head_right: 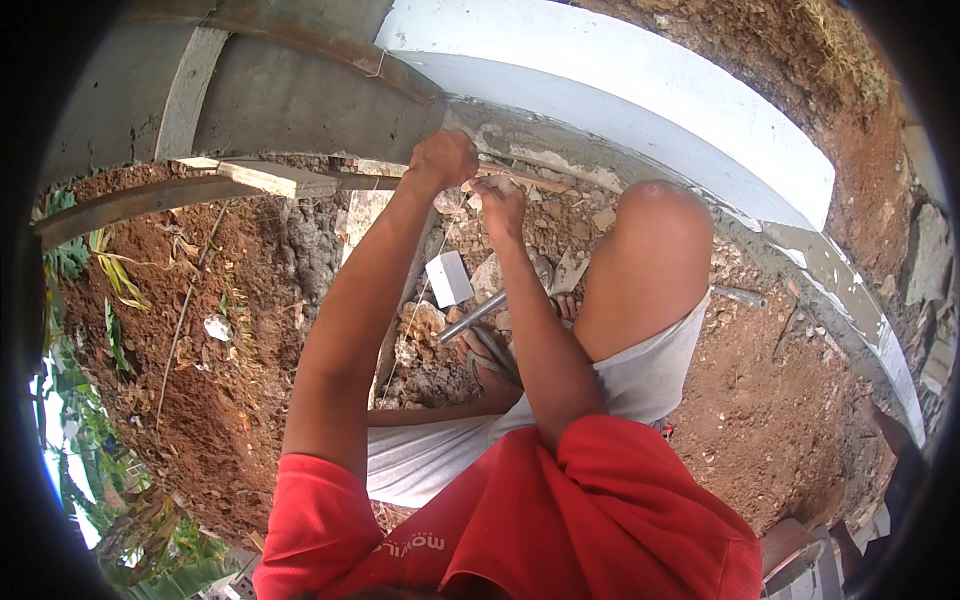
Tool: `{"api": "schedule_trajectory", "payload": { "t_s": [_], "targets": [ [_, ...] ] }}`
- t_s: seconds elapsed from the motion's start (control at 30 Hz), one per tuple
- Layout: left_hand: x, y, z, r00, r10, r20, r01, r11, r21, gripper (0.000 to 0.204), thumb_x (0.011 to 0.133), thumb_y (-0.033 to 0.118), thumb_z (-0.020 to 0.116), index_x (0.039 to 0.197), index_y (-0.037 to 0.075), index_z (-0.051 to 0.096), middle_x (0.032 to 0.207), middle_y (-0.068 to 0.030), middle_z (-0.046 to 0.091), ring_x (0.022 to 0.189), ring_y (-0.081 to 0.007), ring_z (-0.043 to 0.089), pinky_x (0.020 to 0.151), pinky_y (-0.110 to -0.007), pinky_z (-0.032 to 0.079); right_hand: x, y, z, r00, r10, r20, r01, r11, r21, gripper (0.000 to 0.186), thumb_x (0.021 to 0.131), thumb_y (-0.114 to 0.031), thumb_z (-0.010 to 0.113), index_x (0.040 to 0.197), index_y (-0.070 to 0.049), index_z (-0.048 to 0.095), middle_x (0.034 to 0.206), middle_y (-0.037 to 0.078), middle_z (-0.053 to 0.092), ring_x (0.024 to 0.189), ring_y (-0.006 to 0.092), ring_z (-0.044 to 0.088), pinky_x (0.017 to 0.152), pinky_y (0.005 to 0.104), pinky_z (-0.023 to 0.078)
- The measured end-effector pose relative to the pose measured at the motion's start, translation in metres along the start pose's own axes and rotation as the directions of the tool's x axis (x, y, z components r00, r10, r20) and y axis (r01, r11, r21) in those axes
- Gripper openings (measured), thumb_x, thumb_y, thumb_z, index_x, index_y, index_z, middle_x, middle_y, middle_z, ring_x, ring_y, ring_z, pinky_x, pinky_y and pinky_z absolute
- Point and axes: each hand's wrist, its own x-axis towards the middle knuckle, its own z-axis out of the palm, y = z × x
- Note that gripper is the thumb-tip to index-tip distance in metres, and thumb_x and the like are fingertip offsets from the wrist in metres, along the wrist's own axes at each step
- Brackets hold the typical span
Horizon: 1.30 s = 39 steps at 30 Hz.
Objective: The person uses a string line and a metal pipe to align and secure a wooden form for a concrete edge. They adjust the string tension and position the form against a partially built wall while another worker applies cement nearby.
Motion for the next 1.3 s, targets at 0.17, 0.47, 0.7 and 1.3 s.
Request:
{"api": "schedule_trajectory", "payload": {
  "t_s": [0.17,0.47,0.7,1.3],
  "targets": [
    [0.007,-0.018,0.008,1.000,-0.011,0.024,0.011,1.000,-0.007,0.026,0.087,0.022,0.061,0.100,0.008,0.080,0.111,-0.0241,0.073,0.107,-0.0397,0.070,0.096,-0.046,0.055,-0.013,-0.025,-0.001,0.992,0.107,0.070,-0.096,0.985,-0.147,0.028,0.094,-0.029,0.066,0.097,-0.002,0.074,0.095,0.012,0.072,0.093,0.0197,0.062,0.087,0.0335,0.046],
    [0.011,-0.036,0.014,0.990,0.081,0.115,-0.068,0.991,-0.115,0.022,0.083,0.020,0.070,0.104,0.017,0.080,0.118,-0.0129,0.074,0.112,-0.0340,0.069,0.099,-0.044,0.054,0.003,0.008,0.002,0.992,0.022,0.121,-0.015,0.999,-0.052,0.024,0.096,-0.025,0.066,0.100,-0.002,0.071,0.097,0.007,0.069,0.091,0.0157,0.058,0.086,0.0318,0.045],
    [0.003,-0.026,0.009,0.991,0.129,0.024,-0.124,0.983,-0.138,0.018,0.081,0.014,0.068,0.093,0.016,0.080,0.102,-0.0138,0.077,0.102,-0.0350,0.072,0.094,-0.043,0.055,0.007,0.006,-0.004,0.991,0.020,0.132,-0.021,1.000,0.005,0.019,0.096,-0.022,0.067,0.096,-0.004,0.070,0.082,0.002,0.064,0.077,0.0127,0.052,0.074,0.0311,0.044],
    [-0.057,-0.036,0.105,0.978,-0.187,-0.093,0.015,0.507,-0.862,0.017,0.096,0.013,0.069,0.105,-0.002,0.072,0.093,-0.0128,0.077,0.083,-0.0171,0.075,0.073,-0.031,0.056,0.013,0.001,-0.006,0.926,0.365,0.091,-0.376,0.901,0.214,0.016,0.091,-0.018,0.069,0.081,-0.009,0.063,0.059,-0.008,0.037,0.044,0.0056,0.029,0.039,0.0261,0.023]
  ]
}}
